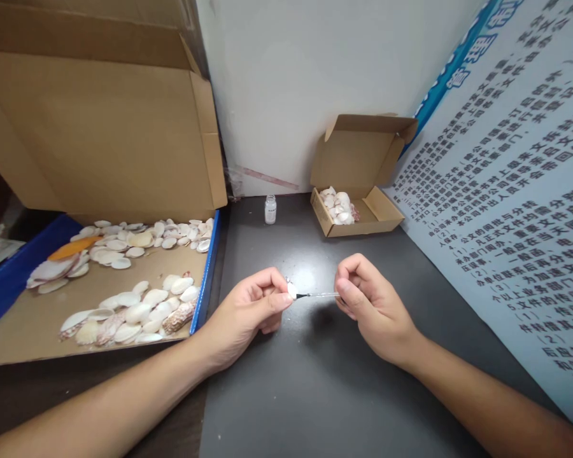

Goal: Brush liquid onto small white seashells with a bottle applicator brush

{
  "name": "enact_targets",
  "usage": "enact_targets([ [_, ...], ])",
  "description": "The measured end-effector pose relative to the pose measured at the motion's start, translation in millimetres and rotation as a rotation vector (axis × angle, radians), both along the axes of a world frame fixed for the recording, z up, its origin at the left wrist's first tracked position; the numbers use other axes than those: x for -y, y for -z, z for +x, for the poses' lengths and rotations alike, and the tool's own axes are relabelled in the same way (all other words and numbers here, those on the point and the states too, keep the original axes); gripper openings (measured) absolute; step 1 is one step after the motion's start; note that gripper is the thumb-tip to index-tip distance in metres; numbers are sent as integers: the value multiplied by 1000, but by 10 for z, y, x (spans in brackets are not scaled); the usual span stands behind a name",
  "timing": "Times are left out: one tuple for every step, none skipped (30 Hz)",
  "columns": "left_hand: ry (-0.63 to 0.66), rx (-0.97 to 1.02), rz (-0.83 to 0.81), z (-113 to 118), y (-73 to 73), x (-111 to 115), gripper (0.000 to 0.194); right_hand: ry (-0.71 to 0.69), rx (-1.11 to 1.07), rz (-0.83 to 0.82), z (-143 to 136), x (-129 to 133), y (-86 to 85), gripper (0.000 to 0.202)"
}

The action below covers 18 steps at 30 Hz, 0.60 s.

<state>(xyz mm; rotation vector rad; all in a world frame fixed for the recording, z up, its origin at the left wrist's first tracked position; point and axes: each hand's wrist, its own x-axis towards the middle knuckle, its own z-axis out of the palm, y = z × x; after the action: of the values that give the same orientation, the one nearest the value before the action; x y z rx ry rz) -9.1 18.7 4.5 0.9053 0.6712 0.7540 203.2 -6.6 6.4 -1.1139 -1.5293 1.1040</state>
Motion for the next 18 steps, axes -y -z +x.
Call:
enact_targets([
  [3, -2, 0, -1, 2, -1, 23, 5, 16, 10, -6, -2, -11, 22],
  [5, -1, 0, -1, 2, -1, 23, 15, 44, 23, -11, -4, -26, 21],
  [7, 0, -2, -2, 3, -2, 23, 29, 78, 37, -16, -5, -43, 21],
  [8, 1, -3, -2, 2, -3, 23, 46, 119, 53, -20, -6, -61, 21],
  [9, 2, -3, -2, 2, -3, 23, 66, 158, 68, -22, -7, -78, 20],
  [12, 3, -3, -2, 2, -3, 23, 87, 190, 83, -23, -7, -91, 20],
  [16, 2, -4, -2, 1, -3, 23, 103, 212, 95, -22, -7, -100, 20],
  [17, 1, -4, -3, 0, -3, 23, 117, 220, 104, -19, -5, -104, 20],
  [17, 0, -4, -4, -1, -2, 24, 127, 217, 109, -14, -3, -102, 20],
  [17, -3, -2, -4, -2, -1, 24, 131, 203, 111, -8, 2, -95, 20],
  [17, -7, -1, -6, -3, 0, 24, 129, 179, 113, -1, 7, -85, 19],
  [17, -10, 2, -7, -5, 1, 24, 120, 151, 119, 5, 13, -74, 19],
  [19, -13, 5, -9, -6, 1, 23, 106, 125, 124, 9, 19, -65, 19],
  [24, -15, 6, -11, -6, 1, 23, 91, 108, 131, 11, 24, -58, 18],
  [31, -15, 8, -13, -7, 1, 23, 75, 105, 137, 10, 27, -56, 18],
  [36, -15, 10, -15, -7, 1, 22, 64, 118, 141, 6, 27, -59, 18],
  [41, -17, 12, -16, -7, 0, 22, 62, 145, 142, 1, 25, -67, 17],
  [43, -19, 13, -17, -7, 0, 22, 68, 178, 142, -3, 22, -77, 17],
])
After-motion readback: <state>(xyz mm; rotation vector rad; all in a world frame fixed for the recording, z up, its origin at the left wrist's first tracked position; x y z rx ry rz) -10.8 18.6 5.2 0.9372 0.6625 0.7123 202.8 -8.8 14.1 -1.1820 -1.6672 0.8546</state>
